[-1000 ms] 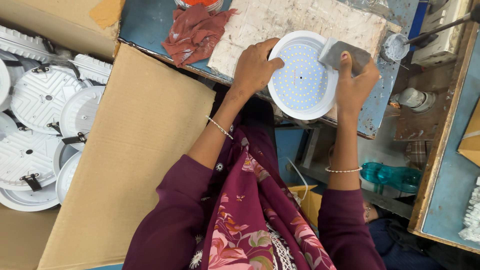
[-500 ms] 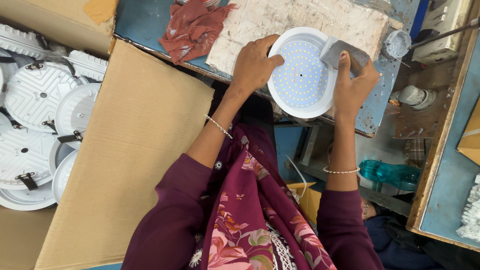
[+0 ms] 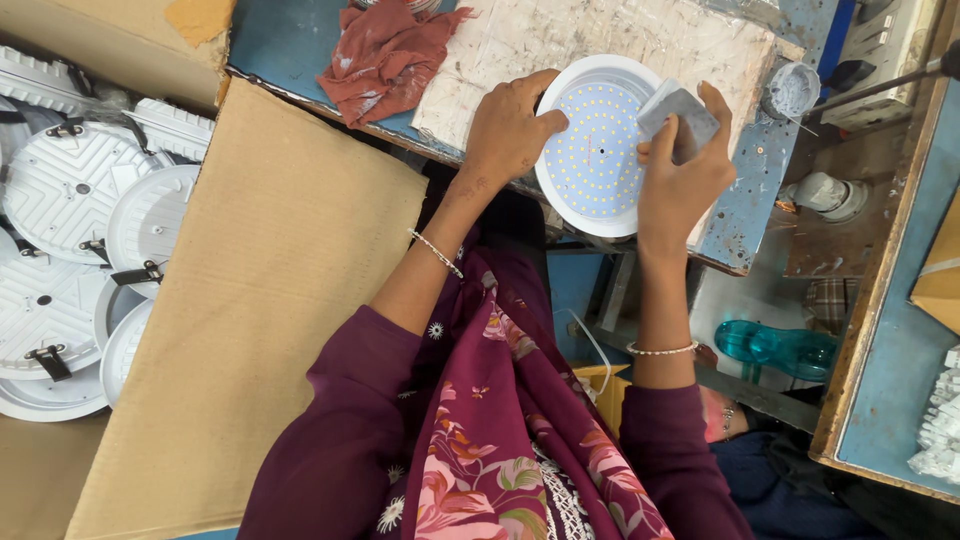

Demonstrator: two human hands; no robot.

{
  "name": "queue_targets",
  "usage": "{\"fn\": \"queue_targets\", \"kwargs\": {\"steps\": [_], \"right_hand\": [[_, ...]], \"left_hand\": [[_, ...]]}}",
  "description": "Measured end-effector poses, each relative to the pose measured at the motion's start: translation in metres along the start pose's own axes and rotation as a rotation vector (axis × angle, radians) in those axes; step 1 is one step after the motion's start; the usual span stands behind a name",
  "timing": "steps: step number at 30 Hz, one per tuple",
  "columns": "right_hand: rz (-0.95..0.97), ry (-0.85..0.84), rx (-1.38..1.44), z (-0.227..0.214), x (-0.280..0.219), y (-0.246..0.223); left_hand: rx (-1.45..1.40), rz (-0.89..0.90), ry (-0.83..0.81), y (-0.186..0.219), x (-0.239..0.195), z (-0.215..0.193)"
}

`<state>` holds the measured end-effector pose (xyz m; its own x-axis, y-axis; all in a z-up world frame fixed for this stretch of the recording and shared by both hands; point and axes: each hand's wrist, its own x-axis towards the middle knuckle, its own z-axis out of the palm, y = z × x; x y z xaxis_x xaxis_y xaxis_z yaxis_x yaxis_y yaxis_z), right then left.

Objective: The person repeatedly picks up white circular LED light housings from a cardboard box, rubs the inner surface with a small abrasive block, and places the finished units into a stack on the table. The person handles the items one at a time in a repetitive cycle.

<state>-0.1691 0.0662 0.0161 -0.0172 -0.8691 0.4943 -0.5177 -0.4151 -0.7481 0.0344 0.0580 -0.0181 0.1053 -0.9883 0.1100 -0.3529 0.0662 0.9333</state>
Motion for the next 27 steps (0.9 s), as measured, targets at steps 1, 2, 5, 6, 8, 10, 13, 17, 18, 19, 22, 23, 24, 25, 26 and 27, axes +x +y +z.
{"fn": "queue_targets", "kwargs": {"steps": [1,2,5,6,8,10,13,17,18,19,22,23,24,25,26,27], "right_hand": [[0.006,-0.008,0.020,0.001,-0.001,-0.003],[-0.001,-0.009,0.008,0.002,-0.001,-0.006],[-0.012,-0.015,-0.010,0.004,0.002,-0.012],[-0.009,-0.019,-0.006,0.003,0.002,-0.012],[0.009,-0.024,0.006,0.003,0.003,-0.012],[0.039,-0.028,0.022,0.002,0.004,-0.009],[0.089,-0.042,0.106,0.002,0.003,-0.004],[0.082,-0.073,0.193,0.000,0.002,0.004],[0.094,-0.078,0.213,0.000,0.002,0.006],[0.107,-0.084,0.234,-0.001,0.002,0.007],[0.070,-0.118,0.282,-0.003,0.005,0.012],[0.079,-0.115,0.305,-0.003,0.005,0.013],[0.087,-0.111,0.328,-0.002,0.006,0.014],[0.095,-0.107,0.351,-0.001,0.005,0.014],[0.099,-0.080,0.357,-0.001,0.005,0.014],[0.104,-0.054,0.363,0.000,0.004,0.014]], "left_hand": [[0.004,0.008,0.002,-0.001,0.000,0.000],[0.011,0.025,0.008,-0.002,0.000,0.001],[0.020,0.053,0.021,-0.002,-0.001,0.000],[0.012,0.046,0.018,-0.001,-0.001,0.000],[0.013,0.050,0.019,0.000,-0.001,0.000],[0.032,0.073,0.029,0.000,-0.002,0.000],[0.025,0.045,0.021,0.002,-0.003,-0.001],[-0.004,0.034,0.020,0.005,-0.005,-0.001],[-0.005,0.039,0.023,0.006,-0.005,-0.002],[-0.006,0.045,0.025,0.006,-0.005,-0.003],[-0.026,0.003,0.016,0.007,-0.006,-0.003],[-0.021,0.004,0.018,0.007,-0.006,-0.003],[-0.017,0.007,0.021,0.008,-0.006,-0.003],[-0.012,0.010,0.023,0.008,-0.006,-0.003],[-0.016,0.007,0.019,0.008,-0.006,-0.003],[-0.021,0.004,0.016,0.008,-0.006,-0.003]]}}
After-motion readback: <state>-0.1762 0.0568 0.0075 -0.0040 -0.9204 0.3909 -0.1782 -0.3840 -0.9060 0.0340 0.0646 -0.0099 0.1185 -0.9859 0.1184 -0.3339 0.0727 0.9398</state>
